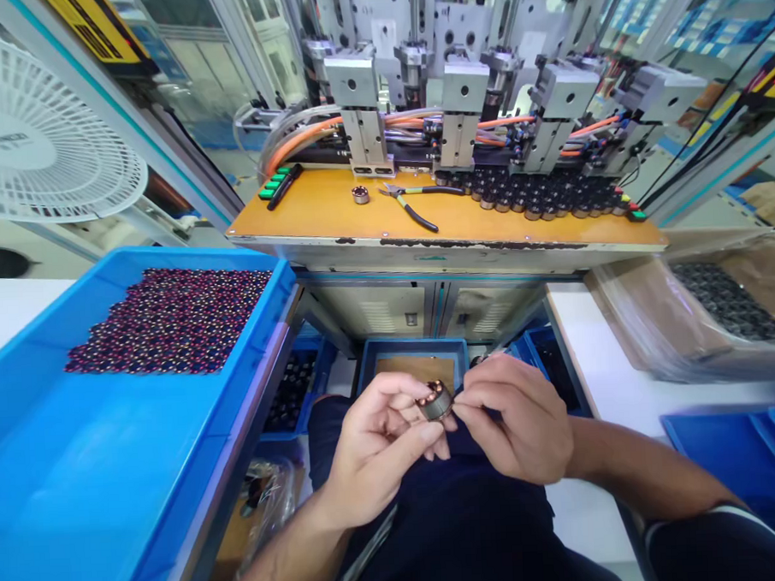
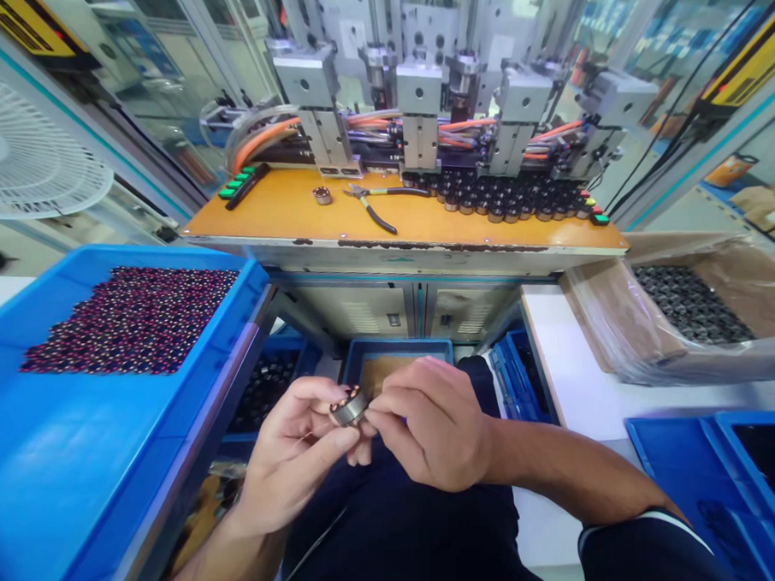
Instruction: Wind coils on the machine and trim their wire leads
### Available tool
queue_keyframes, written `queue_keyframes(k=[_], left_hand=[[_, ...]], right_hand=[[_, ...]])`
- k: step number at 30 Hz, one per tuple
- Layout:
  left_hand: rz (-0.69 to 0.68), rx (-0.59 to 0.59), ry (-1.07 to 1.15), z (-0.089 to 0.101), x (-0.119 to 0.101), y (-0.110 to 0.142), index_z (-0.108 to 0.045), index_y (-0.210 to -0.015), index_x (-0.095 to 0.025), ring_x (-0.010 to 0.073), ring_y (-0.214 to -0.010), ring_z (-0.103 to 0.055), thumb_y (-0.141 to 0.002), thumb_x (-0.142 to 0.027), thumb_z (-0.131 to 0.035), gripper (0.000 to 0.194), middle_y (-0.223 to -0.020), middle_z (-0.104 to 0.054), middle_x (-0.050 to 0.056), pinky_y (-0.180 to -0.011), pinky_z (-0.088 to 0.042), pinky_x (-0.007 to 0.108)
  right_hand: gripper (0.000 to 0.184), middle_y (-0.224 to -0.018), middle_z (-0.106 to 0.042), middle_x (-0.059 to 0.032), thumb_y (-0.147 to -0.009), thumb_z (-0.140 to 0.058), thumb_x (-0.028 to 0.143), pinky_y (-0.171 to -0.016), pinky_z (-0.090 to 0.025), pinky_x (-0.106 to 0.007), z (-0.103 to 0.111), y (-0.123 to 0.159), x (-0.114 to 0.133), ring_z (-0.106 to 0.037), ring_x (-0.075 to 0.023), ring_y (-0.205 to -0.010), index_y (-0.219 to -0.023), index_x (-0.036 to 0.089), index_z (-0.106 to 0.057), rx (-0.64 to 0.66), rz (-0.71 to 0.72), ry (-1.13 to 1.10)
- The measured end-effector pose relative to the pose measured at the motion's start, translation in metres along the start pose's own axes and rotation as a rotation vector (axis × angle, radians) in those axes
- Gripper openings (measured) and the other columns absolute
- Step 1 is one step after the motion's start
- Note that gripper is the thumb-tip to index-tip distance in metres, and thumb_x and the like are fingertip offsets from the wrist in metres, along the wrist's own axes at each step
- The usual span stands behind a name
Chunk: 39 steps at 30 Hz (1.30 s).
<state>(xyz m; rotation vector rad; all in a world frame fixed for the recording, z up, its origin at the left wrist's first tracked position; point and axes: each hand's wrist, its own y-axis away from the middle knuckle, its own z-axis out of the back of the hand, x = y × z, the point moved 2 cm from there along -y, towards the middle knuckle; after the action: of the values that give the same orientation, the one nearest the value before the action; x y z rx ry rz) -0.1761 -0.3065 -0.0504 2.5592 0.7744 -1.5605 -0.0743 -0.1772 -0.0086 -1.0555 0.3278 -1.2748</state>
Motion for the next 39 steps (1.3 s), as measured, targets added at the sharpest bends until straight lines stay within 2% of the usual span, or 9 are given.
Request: queue_keyframes(k=[4, 10, 13, 17, 21, 25, 31, 36, 39], left_hand=[[-0.178, -0.010, -0.004, -0.002, -0.003, -0.002, -0.064, -0.091, -0.021, 0.0119, -0.082, -0.072, -0.073, -0.008, -0.080, 0.027, -0.117, -0.067, 0.002, -0.077, -0.060, 0.025], [-0.243, -0.015, 0.153, 0.001, -0.001, -0.004, -0.064, -0.095, -0.024, 0.0244, -0.118, -0.065, -0.072, -0.026, -0.084, 0.030, -0.098, -0.075, -0.001, -0.106, -0.049, 0.040], [-0.061, -0.028, 0.207, 0.001, 0.002, -0.007, -0.064, -0.112, -0.021, 0.0221, -0.111, -0.067, -0.078, -0.051, -0.074, 0.046, -0.108, -0.073, 0.007, -0.095, -0.053, 0.032], [0.283, 0.159, 0.194, -0.005, 0.009, -0.007, -0.064, -0.100, -0.013, 0.0117, -0.064, -0.064, -0.087, -0.052, -0.063, 0.041, -0.072, -0.068, 0.005, -0.063, -0.049, 0.022], [0.154, 0.071, 0.132, -0.004, 0.010, -0.005, -0.059, -0.109, -0.022, 0.0096, -0.059, -0.065, -0.091, -0.022, -0.063, 0.018, -0.070, -0.068, -0.001, -0.058, -0.049, 0.019], [-0.022, -0.003, 0.100, -0.004, 0.007, -0.006, -0.063, -0.105, -0.025, 0.0105, -0.078, -0.072, -0.084, -0.006, -0.068, 0.030, -0.105, -0.072, 0.001, -0.070, -0.056, 0.021], [-0.061, -0.040, 0.295, -0.004, 0.003, -0.013, -0.063, -0.105, -0.024, 0.0229, -0.117, -0.064, -0.075, -0.037, -0.081, 0.037, -0.115, -0.070, 0.003, -0.097, -0.052, 0.034], [0.284, 0.199, 0.326, -0.011, 0.013, -0.014, -0.061, -0.101, -0.013, 0.0172, -0.070, -0.071, -0.089, -0.051, -0.060, 0.040, -0.076, -0.071, 0.007, -0.063, -0.054, 0.024], [0.166, 0.130, 0.258, -0.010, 0.014, -0.013, -0.057, -0.108, -0.018, 0.0141, -0.066, -0.071, -0.092, -0.029, -0.062, 0.019, -0.075, -0.071, 0.002, -0.059, -0.053, 0.021]], right_hand=[[0.007, -0.075, -0.063, -0.0045, -0.088, -0.057, 0.008, -0.062, -0.053, -0.024, 0.001, -0.003, 0.000, -0.060, -0.0115, -0.068, -0.086, 0.014, -0.060, -0.008, -0.076, -0.061], [0.007, -0.074, -0.063, -0.0042, -0.087, -0.057, 0.008, -0.062, -0.054, -0.027, 0.005, -0.003, -0.002, -0.060, -0.0120, -0.064, -0.087, 0.015, -0.059, -0.012, 0.026, -0.120], [0.005, -0.073, -0.062, -0.0058, -0.088, -0.057, 0.010, -0.061, -0.053, -0.028, 0.006, -0.001, -0.004, -0.059, -0.0125, -0.062, -0.087, 0.014, -0.060, 0.006, 0.118, -0.124], [0.007, -0.072, -0.062, -0.0059, -0.091, -0.055, 0.012, -0.061, -0.053, -0.027, 0.007, -0.001, -0.006, -0.059, -0.0122, -0.063, -0.087, 0.013, -0.060, 0.053, 0.155, -0.113], [0.005, -0.072, -0.063, -0.0054, -0.089, -0.058, 0.010, -0.060, -0.052, -0.026, 0.009, -0.001, -0.005, -0.059, -0.0123, -0.064, -0.085, 0.014, -0.060, 0.040, 0.098, -0.044], [0.008, -0.075, -0.063, -0.0044, -0.089, -0.057, 0.008, -0.062, -0.053, -0.024, 0.010, -0.002, -0.006, -0.060, -0.0118, -0.068, -0.088, 0.015, -0.060, 0.045, -0.094, -0.041], [0.010, -0.076, -0.061, -0.0040, -0.088, -0.055, 0.007, -0.062, -0.055, -0.024, 0.014, -0.010, -0.006, -0.060, -0.0117, -0.070, -0.090, 0.016, -0.058, 0.099, -0.093, -0.231], [0.009, -0.078, -0.061, -0.0059, -0.088, -0.054, 0.006, -0.062, -0.055, -0.025, 0.018, -0.013, -0.008, -0.060, -0.0119, -0.068, -0.091, 0.014, -0.059, 0.136, 0.004, -0.244], [0.010, -0.079, -0.062, -0.0057, -0.087, -0.056, 0.005, -0.062, -0.054, -0.024, 0.019, -0.014, -0.007, -0.060, -0.0118, -0.070, -0.092, 0.013, -0.060, 0.132, -0.031, -0.213]])
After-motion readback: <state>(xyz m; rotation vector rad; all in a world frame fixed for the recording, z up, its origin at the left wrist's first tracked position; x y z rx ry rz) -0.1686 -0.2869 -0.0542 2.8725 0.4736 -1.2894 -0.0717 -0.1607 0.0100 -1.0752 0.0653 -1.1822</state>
